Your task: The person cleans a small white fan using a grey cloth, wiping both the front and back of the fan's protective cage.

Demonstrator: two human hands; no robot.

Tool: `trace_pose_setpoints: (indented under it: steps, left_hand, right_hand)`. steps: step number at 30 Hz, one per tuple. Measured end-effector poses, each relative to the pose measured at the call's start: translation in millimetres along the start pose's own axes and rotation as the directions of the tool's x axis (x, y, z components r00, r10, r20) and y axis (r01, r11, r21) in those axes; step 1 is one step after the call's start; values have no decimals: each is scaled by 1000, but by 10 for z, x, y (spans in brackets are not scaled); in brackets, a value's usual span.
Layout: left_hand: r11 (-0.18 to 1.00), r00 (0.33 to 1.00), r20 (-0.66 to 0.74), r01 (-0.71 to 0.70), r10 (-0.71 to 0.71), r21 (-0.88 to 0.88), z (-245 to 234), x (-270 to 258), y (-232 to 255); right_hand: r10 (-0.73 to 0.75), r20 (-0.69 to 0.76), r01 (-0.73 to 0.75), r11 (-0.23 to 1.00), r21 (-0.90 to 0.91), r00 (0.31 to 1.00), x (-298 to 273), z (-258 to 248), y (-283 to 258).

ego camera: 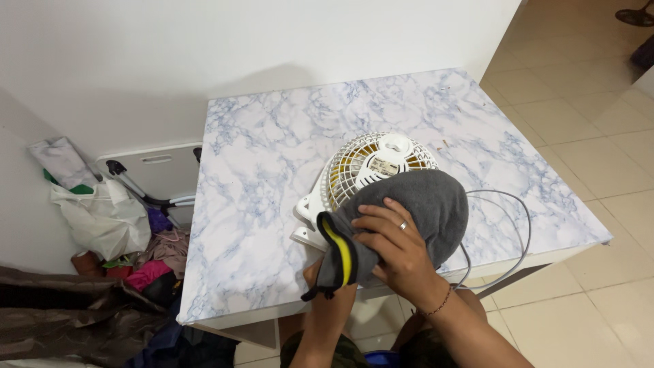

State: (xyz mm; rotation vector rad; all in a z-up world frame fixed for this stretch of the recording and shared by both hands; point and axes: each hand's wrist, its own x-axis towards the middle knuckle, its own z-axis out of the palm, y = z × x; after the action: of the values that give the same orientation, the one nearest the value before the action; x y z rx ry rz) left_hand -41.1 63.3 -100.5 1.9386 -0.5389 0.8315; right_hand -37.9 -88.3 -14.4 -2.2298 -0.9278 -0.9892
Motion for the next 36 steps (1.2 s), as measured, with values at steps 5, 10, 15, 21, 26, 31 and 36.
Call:
trace_pose_setpoints:
  steps: [5, 10, 15, 21, 26, 31, 36]
  left_hand:
    - [1000, 1000, -5, 19, -19, -8, 106, -128, 72]
    - [1000, 1000, -2, 15, -15, 23, 218, -99, 451]
    - [994, 992, 118, -31, 43, -103, 166, -26, 715]
    - [985, 995, 37, 95, -91, -144, 11, 44, 522]
    - [878, 904, -164, 320, -396, -355, -39, -19, 247]
    - [993, 959, -260, -121, 114, -11, -160, 297, 496]
    - [952, 933, 198, -305, 302, -17, -35, 1036, 794]
  right_hand:
    - [-14, 48, 13, 1000, 27, 999, 9, -112, 20]
    - [221, 41, -223, 972, 68, 975, -68, -295, 124]
    - [667, -54, -594, 695, 405, 743, 57, -390, 240]
    - [164, 76, -157, 983, -95, 983, 430, -529, 113]
    - [129, 363, -157, 986, 49, 923, 354, -564, 150]
    - [84, 320, -228, 866, 444, 944, 206, -556, 439]
    - [249, -85, -153, 793, 589, 965, 98, -588, 826]
